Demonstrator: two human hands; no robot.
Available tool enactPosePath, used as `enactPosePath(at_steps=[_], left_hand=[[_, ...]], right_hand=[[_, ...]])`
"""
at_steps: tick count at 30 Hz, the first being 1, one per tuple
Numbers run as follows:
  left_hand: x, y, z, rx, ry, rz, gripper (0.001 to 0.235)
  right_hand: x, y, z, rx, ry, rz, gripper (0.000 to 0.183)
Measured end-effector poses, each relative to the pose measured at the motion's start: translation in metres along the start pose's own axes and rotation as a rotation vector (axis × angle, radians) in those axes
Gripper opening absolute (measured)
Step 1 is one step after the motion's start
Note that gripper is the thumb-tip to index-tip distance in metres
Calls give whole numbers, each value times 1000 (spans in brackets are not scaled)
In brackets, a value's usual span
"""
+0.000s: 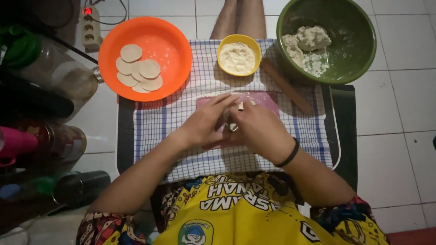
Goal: Rolling out small pieces of dough and shaping them into flat circles using a rolling pin and a cutter.
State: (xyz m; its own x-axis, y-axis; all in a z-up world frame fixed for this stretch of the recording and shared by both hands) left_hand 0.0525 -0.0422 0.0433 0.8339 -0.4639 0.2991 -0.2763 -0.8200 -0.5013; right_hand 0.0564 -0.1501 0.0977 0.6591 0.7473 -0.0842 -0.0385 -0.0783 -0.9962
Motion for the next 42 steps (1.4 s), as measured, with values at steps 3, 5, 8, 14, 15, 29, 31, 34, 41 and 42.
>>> enactPosePath(at_steps=[3, 5, 8, 14, 15, 29, 31, 34, 41, 42], left_hand=[[-2, 4, 6, 45, -23, 38, 110], [-1, 4, 4, 48, -30, 42, 107], [-2, 10, 20, 55, -54, 51, 106], [-2, 11, 23, 110, -74, 50, 105], [-1, 9, 18, 113, -62, 43, 104], [-3, 10, 20, 127, -38, 37, 97], [-4, 11, 20, 134, -37, 48, 102], [0, 1, 6, 73, 37, -19, 96], [1, -5, -23, 100, 306, -106, 43], [-3, -4, -19, 94, 339, -133, 32]], right_hand=[[2, 4, -4, -14, -34, -22, 53], [3, -2, 0, 31, -45, -5, 52], [4, 8, -2, 43, -72, 22, 54], [7, 8, 2, 14, -129, 60, 47], [6, 10, 2, 25, -129, 65, 52], [5, 27, -11, -79, 141, 38, 71], [3, 21, -14, -101, 207, 53, 72], [1, 13, -24, 101, 220, 113, 74], [-30, 0, -70, 330, 247, -212, 49], [-37, 11, -78, 389, 337, -234, 26]])
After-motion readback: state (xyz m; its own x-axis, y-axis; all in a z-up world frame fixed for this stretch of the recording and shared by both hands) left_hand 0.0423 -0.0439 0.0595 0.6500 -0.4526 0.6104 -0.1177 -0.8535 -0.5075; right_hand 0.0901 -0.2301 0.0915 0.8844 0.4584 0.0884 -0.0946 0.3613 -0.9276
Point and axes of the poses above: each hand's wrist, its own x-axis towards the middle knuckle, its own y-axis out of the palm, z = x × y, the point moved 7 cm from there along x, towards the middle knuckle, and after that the axes turned 9 degrees about -x, right-handed, at the moved point
